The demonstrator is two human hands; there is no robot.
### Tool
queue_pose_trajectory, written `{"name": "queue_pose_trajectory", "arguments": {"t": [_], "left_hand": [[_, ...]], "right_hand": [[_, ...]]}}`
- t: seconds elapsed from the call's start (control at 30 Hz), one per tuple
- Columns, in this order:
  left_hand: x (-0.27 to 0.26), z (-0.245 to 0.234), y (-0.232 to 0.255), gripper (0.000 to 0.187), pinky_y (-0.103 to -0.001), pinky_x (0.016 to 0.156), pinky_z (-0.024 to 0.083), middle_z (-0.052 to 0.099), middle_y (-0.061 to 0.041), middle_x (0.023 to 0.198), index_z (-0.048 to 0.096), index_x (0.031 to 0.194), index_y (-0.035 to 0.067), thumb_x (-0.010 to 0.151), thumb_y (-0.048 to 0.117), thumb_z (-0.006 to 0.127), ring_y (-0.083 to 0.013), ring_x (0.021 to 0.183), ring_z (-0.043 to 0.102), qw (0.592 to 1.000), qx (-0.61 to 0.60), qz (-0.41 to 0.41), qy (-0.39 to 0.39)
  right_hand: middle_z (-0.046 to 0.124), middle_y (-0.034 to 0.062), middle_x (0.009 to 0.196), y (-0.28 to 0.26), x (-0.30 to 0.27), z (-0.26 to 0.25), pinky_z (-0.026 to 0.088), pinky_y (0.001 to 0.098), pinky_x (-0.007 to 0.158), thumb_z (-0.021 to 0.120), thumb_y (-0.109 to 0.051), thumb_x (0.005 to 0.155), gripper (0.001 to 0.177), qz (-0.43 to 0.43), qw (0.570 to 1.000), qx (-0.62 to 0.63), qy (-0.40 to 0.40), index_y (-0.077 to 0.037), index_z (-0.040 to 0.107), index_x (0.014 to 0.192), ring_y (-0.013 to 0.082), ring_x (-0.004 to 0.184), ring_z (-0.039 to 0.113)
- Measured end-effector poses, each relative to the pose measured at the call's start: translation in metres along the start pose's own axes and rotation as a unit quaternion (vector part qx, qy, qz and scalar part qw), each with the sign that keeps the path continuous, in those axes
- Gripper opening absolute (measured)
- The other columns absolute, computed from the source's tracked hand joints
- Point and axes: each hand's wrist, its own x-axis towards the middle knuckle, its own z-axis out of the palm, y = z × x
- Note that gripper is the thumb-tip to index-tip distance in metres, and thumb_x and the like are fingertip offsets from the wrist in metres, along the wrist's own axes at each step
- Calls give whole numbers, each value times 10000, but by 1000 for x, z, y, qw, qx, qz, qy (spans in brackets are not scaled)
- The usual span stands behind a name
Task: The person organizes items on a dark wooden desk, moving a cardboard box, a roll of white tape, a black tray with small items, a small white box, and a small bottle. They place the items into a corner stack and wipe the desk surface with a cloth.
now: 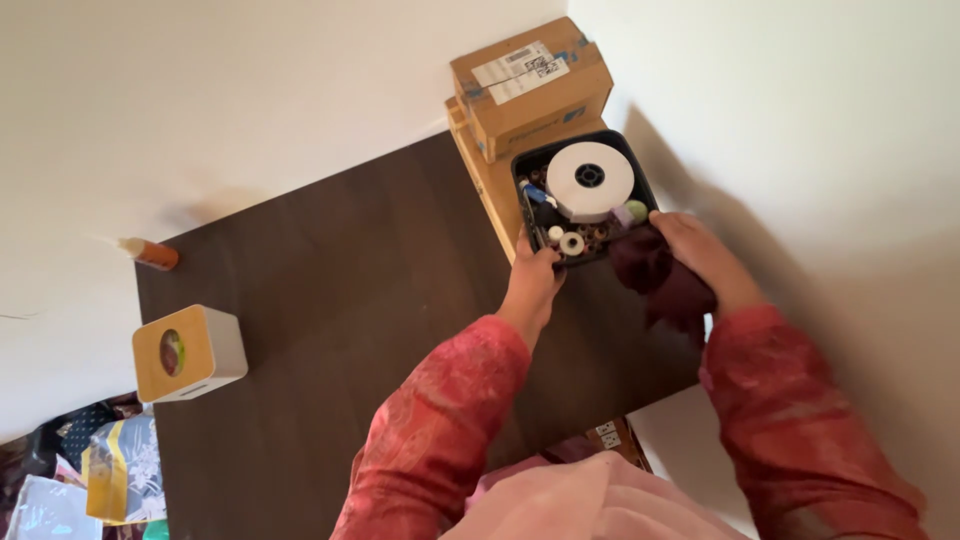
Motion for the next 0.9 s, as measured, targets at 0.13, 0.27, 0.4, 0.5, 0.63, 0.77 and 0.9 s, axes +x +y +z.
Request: {"name": "queue_pose_trajectory", "arguments": {"t": [0.13,0.27,0.4,0.5,0.63,0.77,0.9], "left_hand": [[14,22,6,902,-492,1049,463,340,-149,1551,110,1648,264,868,33,499,-310,1309,460,1000,6,-16,13],[31,34,3,889,-456,1042,467,357,-152,1490,74,1646,234,878,38,479,-274,1265,454,999,14,-7,33],[60,32,-10,884,-463,1002,491,389,-144,1479,82,1652,269,901,49,493,-264,1220,477,999,15,-2,33],[62,34,-5,906,-467,1027,464,387,-123,1464,43,1645,255,887,44,494,-253,1240,459,999,4,3,40],[97,16,-20,893,-504,1010,510,311,-193,1585,44,1654,225,933,106,558,-337,1341,457,1000,16,18,17],[57,27,16,888,-552,1044,493,209,-248,1643,66,1651,187,948,173,608,-444,1399,421,999,-40,5,-6],[51,8,10,799,-546,1074,494,157,-239,1664,148,1636,178,978,230,597,-473,1400,417,999,-50,-1,-10]], "right_hand": [[550,269,1432,16,28,6,333,493,1188,546,-579,1026,670,-33,995,82,38,-17,621,1384,373,1387,463],[563,171,1445,49,66,15,391,442,1148,597,-641,996,670,6,995,85,60,-115,610,1411,311,1366,498],[642,134,1306,92,112,23,512,437,1004,608,-656,1015,590,-7,993,91,70,-172,655,1349,293,1225,599],[669,125,1205,93,120,27,548,409,906,570,-634,1057,514,-24,991,99,81,-208,666,1328,253,1128,631],[652,143,1275,69,106,28,484,431,1010,560,-574,1074,534,-39,986,137,89,-127,630,1357,243,1198,590],[648,184,1257,85,118,30,457,445,1034,598,-513,1067,515,-62,986,124,94,-83,623,1348,283,1218,584],[635,103,1111,97,109,35,475,381,897,595,-451,1072,443,-69,986,134,77,-111,619,1355,217,1049,571]]}}
